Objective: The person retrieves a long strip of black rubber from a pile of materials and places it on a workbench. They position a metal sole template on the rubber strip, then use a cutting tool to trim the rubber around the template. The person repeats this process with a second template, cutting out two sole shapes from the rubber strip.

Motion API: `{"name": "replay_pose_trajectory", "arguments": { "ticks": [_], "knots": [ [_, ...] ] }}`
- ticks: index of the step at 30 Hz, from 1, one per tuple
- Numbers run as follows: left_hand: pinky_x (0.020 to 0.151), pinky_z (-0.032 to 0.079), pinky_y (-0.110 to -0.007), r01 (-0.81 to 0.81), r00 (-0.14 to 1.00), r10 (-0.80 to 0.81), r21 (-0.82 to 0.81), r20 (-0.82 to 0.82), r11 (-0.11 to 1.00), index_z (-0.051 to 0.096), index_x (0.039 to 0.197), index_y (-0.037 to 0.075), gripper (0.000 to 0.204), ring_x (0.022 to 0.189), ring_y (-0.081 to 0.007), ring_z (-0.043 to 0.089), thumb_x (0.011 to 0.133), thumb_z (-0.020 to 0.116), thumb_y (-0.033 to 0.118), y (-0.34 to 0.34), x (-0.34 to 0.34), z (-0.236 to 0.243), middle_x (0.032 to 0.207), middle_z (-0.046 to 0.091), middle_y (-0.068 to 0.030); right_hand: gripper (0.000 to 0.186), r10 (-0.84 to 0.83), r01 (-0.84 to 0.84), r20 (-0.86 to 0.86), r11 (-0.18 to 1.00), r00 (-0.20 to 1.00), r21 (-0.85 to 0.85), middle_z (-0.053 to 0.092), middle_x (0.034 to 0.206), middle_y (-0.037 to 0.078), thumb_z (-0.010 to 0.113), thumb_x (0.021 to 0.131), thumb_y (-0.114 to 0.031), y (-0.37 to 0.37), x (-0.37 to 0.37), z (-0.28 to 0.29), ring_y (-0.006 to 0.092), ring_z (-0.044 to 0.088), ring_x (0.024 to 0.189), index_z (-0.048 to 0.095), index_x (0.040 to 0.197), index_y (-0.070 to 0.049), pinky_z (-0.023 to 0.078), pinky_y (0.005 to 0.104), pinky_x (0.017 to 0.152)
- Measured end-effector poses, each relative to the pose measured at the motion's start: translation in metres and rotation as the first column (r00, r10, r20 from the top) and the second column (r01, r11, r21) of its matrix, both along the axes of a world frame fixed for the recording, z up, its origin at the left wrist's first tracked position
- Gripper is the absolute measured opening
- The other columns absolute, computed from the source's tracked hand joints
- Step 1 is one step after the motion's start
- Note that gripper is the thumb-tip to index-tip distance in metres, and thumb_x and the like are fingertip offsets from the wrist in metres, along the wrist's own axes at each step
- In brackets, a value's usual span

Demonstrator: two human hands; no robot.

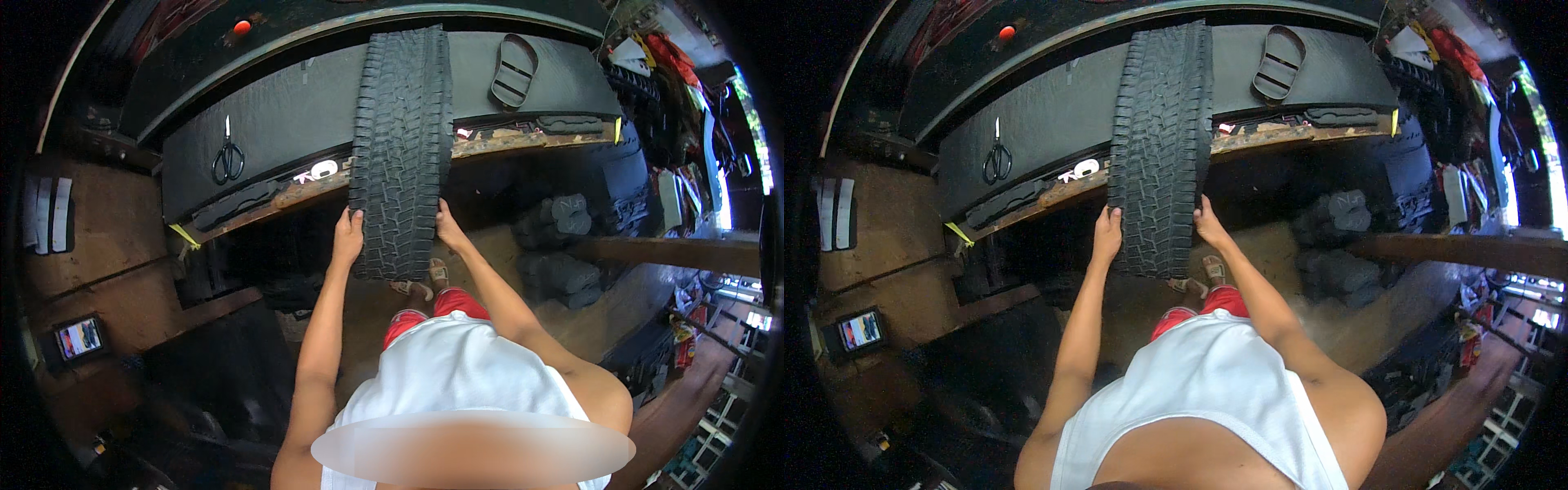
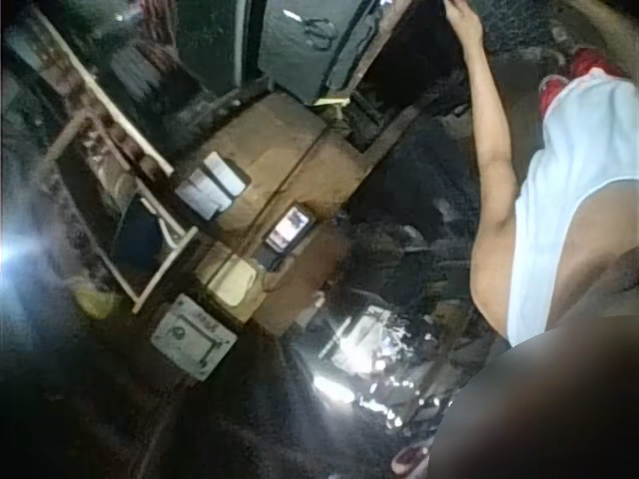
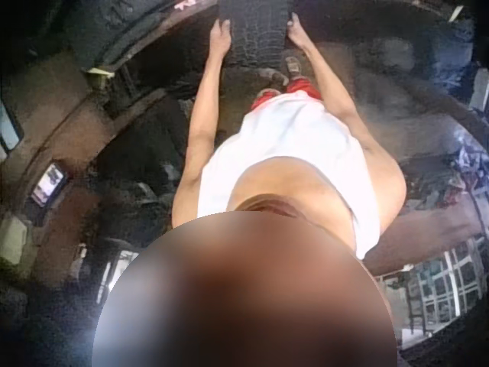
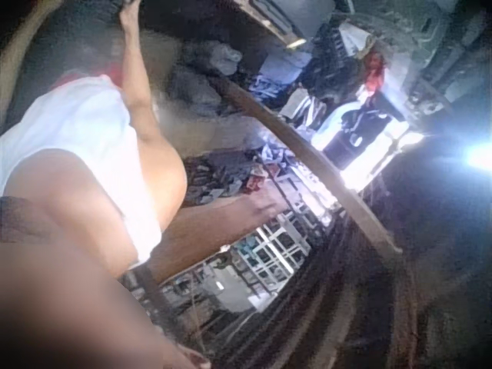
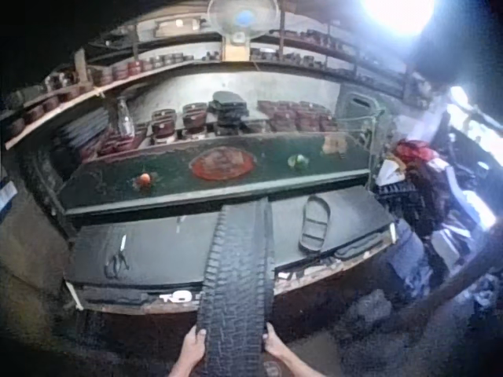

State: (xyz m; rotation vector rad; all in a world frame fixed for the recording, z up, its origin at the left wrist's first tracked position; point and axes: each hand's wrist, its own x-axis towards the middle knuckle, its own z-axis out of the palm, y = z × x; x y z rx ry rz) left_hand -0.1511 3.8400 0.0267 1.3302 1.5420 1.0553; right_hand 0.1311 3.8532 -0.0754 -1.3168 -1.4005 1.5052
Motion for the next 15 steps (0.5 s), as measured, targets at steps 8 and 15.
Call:
{"name": "replay_pose_trajectory", "arguments": {
  "ticks": [8, 15],
  "knots": [
    [0.109, 0.036, -0.038, 0.11, 0.992, -0.111, -0.013, -0.055, 0.994, 0.048, 0.134, -0.008, 0.05, 0.133, -0.034, 0.047, 0.103, 0.052, 0.031, 0.007, -0.005, -0.018, 0.144, 0.046, -0.0249, 0.098, -0.157, 0.172, 0.207, 0.983, 0.966, -0.057, 0.063, 0.124, 0.02, 0.081, 0.082, -0.034, -0.04, -0.016, 0.091, 0.0258, 0.062, 0.112, 0.021, 0.154, -0.004, 0.049, 0.0375, 0.098],
    [0.114, 0.031, -0.036, 0.155, 0.928, -0.057, -0.242, 0.367, 0.958, 0.034, 0.15, -0.003, 0.073, 0.137, -0.0294, 0.042, 0.101, 0.052, 0.048, -0.001, -0.008, -0.01, 0.149, 0.044, -0.0195, 0.036, -0.143, 0.108, -0.181, 0.975, 0.973, -0.193, 0.072, 0.103, 0.005, 0.072, 0.093, -0.027, -0.044, -0.025, 0.134, 0.0127, 0.064, 0.094, 0.067, 0.112, 0.003, 0.051, 0.0308, 0.089]
  ]
}}
